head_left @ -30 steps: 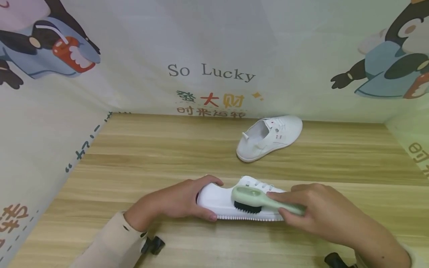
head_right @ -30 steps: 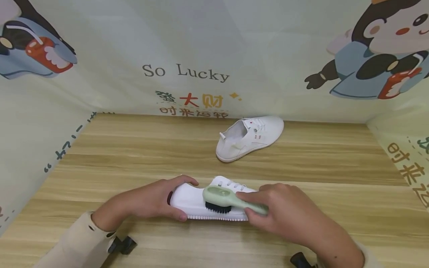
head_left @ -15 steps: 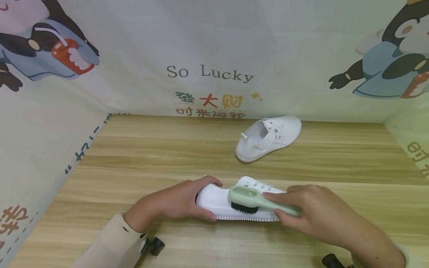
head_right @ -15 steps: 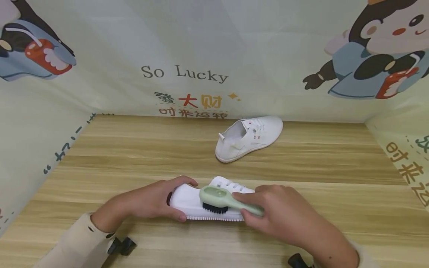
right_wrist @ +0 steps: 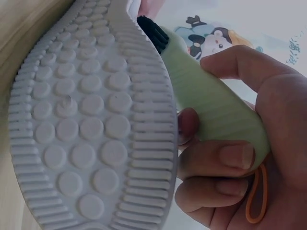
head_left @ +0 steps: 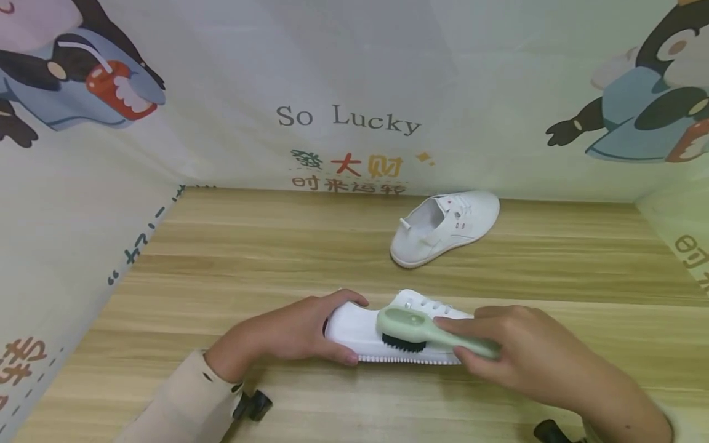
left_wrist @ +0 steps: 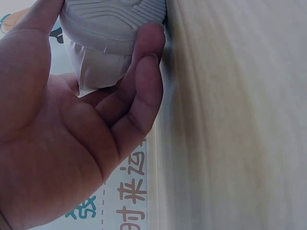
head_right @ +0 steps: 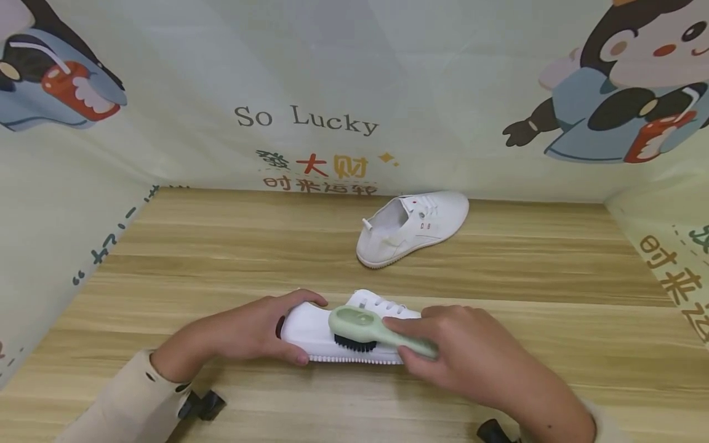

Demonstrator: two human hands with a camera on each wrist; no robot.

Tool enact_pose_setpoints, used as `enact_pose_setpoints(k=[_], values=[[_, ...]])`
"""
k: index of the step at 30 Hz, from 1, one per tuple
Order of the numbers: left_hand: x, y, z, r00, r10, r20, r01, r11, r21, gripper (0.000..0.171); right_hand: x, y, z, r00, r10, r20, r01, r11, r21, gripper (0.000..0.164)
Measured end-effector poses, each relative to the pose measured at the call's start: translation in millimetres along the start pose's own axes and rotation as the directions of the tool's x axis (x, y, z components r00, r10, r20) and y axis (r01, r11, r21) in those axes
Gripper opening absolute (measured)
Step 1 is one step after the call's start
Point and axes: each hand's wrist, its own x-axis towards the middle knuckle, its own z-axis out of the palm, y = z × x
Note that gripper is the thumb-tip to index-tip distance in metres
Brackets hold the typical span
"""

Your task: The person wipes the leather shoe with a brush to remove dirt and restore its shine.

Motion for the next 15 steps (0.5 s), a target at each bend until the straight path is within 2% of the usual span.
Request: enact_pose_setpoints(k=[4, 15], values=[[-0.2, 0.2, -0.4, 1.000, 0.003, 0.001, -0.003, 1.000, 0.000, 0.080, 0.2, -0.4, 0.8, 1.000, -0.009, -0.010, 0.009, 1.000, -0.015, 0.037], [-0.7, 2.3, -1.7, 1.000, 0.007, 0.000, -0.007, 1.000, 0.018, 0.080, -4.4, 5.3, -8.7, 0.998, 0.033, 0.053, -0.035, 0.999, 0.038, 0.033]])
